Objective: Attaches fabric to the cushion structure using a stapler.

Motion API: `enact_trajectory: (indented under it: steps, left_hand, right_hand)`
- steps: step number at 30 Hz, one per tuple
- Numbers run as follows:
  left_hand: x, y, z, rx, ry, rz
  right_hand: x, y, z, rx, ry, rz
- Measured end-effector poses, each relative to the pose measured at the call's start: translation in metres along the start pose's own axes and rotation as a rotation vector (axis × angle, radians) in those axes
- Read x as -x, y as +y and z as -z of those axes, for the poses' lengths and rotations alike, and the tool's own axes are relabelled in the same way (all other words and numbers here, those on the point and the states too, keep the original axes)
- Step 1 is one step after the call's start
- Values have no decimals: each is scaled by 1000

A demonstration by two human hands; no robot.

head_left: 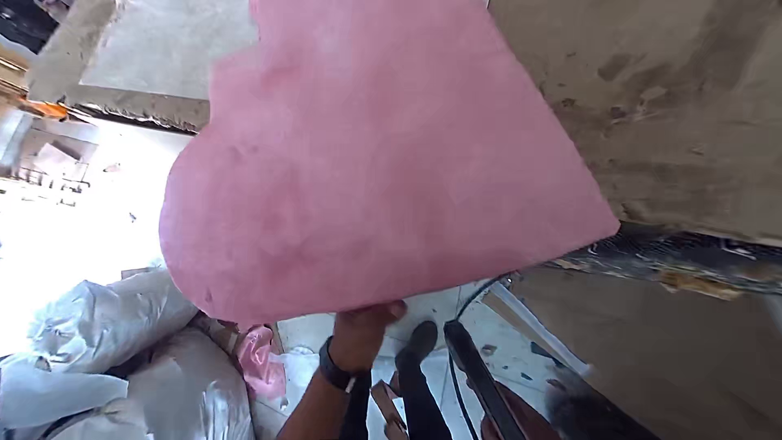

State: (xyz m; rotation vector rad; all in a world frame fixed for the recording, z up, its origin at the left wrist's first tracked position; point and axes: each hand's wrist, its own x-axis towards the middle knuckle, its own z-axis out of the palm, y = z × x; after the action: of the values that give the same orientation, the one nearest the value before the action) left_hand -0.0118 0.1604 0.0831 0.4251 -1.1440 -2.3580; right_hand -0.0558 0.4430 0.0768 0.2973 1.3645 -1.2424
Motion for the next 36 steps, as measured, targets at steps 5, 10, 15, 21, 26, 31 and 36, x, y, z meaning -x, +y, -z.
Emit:
enact_trajectory:
  steps: [5,10,15,21,26,31,36]
  left_hand:
    - [41,29,57,-57,258,-154]
    - [47,47,90,-106,190,-176]
    - [27,41,127,-287,15,-319]
    - [7,42,145,-339,24,-448]
    - [-1,38,142,-286,70,-582]
    - [-3,37,132,-330,143,-676]
    - [-5,37,129,-374,182,-714]
  right_hand:
    - [-9,23,2,-118,-10,2]
    - [-12,39,-41,-214,-74,-16]
    - [-23,52,-104,-347,-178,17]
    - [-45,34,-175,-295,-163,132]
    - [-56,13,-203,-265,-93,102]
    - [-51,-4,-204,-119,-72,103]
    - [-48,-7,-202,-86,-58,118]
